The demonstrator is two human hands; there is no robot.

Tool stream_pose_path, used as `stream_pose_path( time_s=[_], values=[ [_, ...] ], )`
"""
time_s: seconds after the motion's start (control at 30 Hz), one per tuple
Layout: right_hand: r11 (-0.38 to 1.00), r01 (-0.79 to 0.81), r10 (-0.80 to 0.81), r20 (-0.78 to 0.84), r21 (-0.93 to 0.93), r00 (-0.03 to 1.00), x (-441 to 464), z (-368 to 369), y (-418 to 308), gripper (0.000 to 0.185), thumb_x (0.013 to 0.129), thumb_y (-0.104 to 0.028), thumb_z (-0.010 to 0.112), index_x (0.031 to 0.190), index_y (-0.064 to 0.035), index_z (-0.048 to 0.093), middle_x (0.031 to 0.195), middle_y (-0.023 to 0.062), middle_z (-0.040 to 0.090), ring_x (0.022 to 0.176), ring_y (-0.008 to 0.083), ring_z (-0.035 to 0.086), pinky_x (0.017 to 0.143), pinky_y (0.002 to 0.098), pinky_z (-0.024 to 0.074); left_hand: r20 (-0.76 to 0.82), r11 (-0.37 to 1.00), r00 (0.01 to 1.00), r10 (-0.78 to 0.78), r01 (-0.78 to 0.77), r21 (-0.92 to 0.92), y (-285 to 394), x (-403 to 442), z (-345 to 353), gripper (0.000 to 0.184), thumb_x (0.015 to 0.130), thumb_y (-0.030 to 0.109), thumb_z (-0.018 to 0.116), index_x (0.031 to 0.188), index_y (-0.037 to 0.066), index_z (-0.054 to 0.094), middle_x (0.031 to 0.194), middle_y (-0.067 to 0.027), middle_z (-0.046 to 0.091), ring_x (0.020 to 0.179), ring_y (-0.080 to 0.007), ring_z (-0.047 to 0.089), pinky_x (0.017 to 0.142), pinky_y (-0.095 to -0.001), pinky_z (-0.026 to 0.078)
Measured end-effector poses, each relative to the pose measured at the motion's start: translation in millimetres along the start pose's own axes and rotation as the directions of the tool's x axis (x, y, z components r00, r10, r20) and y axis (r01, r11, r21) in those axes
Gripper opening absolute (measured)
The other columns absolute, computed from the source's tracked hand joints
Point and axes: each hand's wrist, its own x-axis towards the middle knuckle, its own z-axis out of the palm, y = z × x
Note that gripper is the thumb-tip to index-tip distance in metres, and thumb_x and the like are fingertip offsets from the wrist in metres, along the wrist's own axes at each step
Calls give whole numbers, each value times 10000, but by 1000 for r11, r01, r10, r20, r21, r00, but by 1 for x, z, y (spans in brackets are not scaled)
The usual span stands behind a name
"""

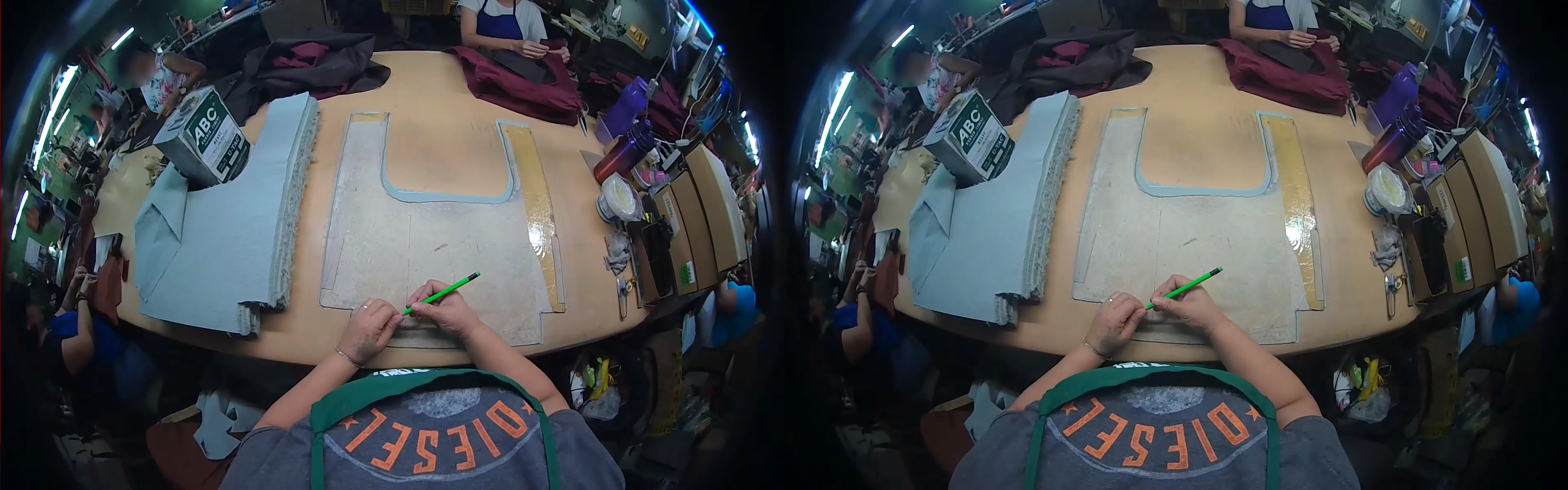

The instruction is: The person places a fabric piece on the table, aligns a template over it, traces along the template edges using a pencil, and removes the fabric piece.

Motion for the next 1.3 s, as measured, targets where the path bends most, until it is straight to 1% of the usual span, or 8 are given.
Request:
stream_pose_path(
  time_s=[0.33,0.53,0.63,0.73,0.83,1.13,1.23,1.3],
  values=[
    [1000,24,-24,-6,-4,1000,1,1,-1,158,803,-140,646,776,-40,528,754,28,575,667,72,507,599,215,422,-16,998,1000,-11,10,-57,-2,-3,-1,97,799,108,576,770,24,538,755,-110,538,717,-282,520,634,-348,418],
    [995,38,-36,27,-96,999,0,2,-1,144,818,-137,625,767,-36,536,747,27,569,651,74,500,594,217,421,30,998,999,-14,16,-58,1,0,-5,128,786,182,599,795,63,553,753,-77,547,713,-259,540,611,-361,423],
    [996,34,-32,31,-84,999,0,2,0,130,823,-131,617,802,-34,535,756,25,571,658,79,512,604,223,431,20,997,999,-32,33,-65,-1,0,-3,120,781,172,605,788,65,551,748,-74,547,710,-258,540,606,-357,423],
    [999,13,-16,65,43,998,-1,1,2,128,823,-113,615,857,-31,522,777,28,576,690,85,539,618,229,451,-1,998,1000,-23,23,-63,0,0,-4,107,782,158,602,783,65,548,739,-75,544,705,-260,540,600,-354,423],
    [999,-39,39,82,-2,996,-1,1,-3,160,820,-105,618,908,-28,508,794,34,579,730,89,560,641,235,467,10,995,999,-38,39,-91,2,2,-5,92,767,92,601,760,34,531,725,-99,535,685,-281,521,599,-362,412],
    [999,-24,27,83,-35,996,-2,1,-5,124,830,-104,599,879,-24,516,833,69,586,725,102,547,648,234,460,-4,996,999,-35,35,-82,0,2,-4,105,797,132,580,774,40,536,730,-98,539,691,-281,534,596,-364,427],
    [998,-42,41,35,40,999,0,-3,-1,102,840,-102,582,859,-29,513,852,87,581,718,113,539,644,240,455,-10,993,999,-49,47,-110,0,2,-4,109,794,134,586,769,39,539,729,-97,541,685,-281,536,594,-358,432],
    [998,-17,14,43,64,999,1,-3,0,126,838,-131,595,857,-28,523,812,60,580,694,102,544,621,234,459,-14,992,999,-45,43,-123,0,4,-5,116,791,141,593,769,40,542,729,-96,543,685,-279,539,595,-355,434]
  ],
)
